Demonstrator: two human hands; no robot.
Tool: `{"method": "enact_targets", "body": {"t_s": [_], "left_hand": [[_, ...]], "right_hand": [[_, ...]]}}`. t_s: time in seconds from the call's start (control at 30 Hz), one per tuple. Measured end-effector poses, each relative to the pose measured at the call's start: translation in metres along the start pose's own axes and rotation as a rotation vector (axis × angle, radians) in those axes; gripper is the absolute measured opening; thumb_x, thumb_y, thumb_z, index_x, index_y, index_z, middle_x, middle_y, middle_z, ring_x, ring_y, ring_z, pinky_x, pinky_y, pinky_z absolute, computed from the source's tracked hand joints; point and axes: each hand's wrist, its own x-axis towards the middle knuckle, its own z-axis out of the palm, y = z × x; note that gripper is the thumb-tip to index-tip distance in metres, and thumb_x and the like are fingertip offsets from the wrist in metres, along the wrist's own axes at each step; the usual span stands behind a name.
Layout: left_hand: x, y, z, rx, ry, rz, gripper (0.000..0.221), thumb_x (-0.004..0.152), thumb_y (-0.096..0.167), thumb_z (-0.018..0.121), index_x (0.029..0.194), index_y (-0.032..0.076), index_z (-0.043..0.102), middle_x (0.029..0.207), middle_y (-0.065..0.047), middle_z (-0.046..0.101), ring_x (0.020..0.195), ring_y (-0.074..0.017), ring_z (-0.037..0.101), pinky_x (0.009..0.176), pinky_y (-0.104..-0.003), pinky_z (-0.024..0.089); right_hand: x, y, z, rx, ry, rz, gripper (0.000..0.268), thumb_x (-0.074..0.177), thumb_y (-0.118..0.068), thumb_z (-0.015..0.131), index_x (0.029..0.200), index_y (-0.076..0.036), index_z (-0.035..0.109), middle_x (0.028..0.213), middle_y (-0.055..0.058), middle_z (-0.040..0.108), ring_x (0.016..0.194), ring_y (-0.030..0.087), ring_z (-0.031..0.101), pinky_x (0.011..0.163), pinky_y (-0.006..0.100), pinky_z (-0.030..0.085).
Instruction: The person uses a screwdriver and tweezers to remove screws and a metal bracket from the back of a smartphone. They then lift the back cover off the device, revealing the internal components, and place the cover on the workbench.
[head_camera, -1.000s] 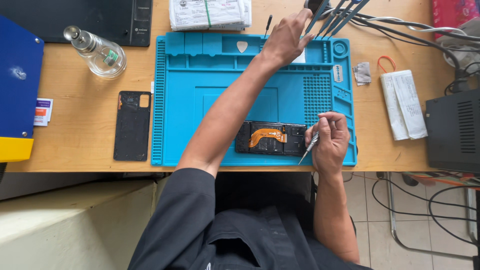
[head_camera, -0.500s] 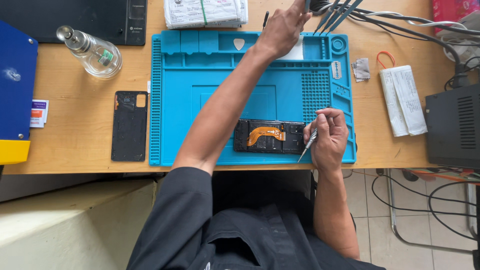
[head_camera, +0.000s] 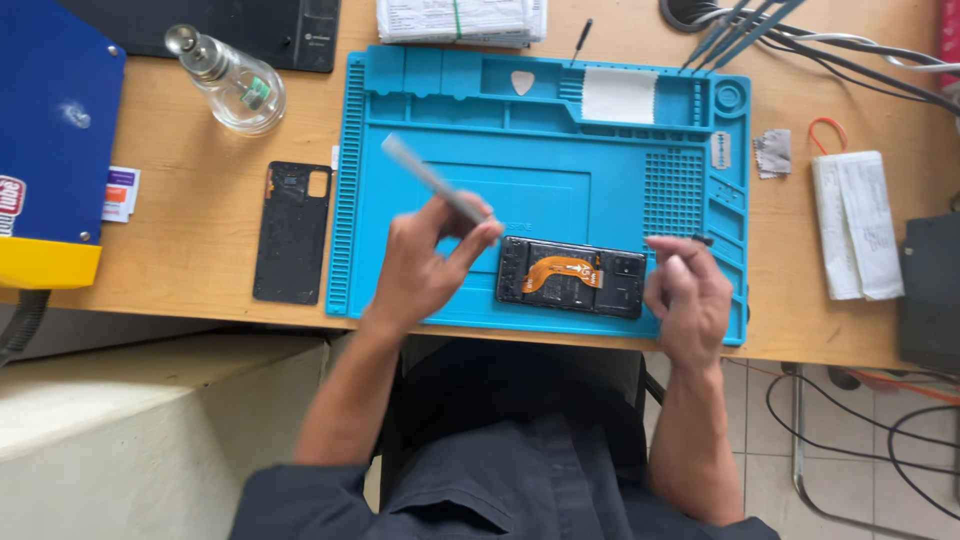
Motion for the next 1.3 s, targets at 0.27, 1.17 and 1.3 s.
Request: {"method": "enact_targets", "body": {"t_s": [0.27,1.17,1.3], "left_hand": [[-0.059,0.002,0.015,0.047,0.231,-0.204,0.016,0.098,0.019,0.070,0.102,0.007,0.060,0.094,-0.014,0.079,0.085,-0.0304,0.079,0.076,-0.041,0.065],[-0.073,0.014,0.050,-0.031,-0.017,-0.416,0.046,0.106,0.036,0.042,0.135,0.003,0.054,0.134,-0.020,0.067,0.125,-0.0331,0.068,0.094,-0.039,0.062],[-0.071,0.009,0.054,0.060,-0.045,-0.398,0.044,0.106,0.038,0.042,0.129,0.003,0.056,0.127,-0.018,0.070,0.113,-0.0331,0.072,0.092,-0.040,0.060]], "right_hand": [[0.004,-0.082,0.049,-1.086,-0.454,-0.087,0.087,0.080,-0.049,0.083,0.150,-0.005,0.055,0.140,0.020,0.065,0.072,0.030,0.073,0.056,0.037,0.055],[-0.038,-0.098,0.005,-0.900,0.103,0.285,0.039,0.099,-0.032,0.072,0.129,-0.007,0.073,0.095,0.007,0.077,0.064,0.014,0.063,0.064,0.033,0.056],[-0.047,-0.100,0.020,-0.655,0.058,0.492,0.047,0.093,-0.030,0.068,0.136,-0.011,0.068,0.122,0.003,0.078,0.057,0.011,0.068,0.058,0.027,0.060]]}}
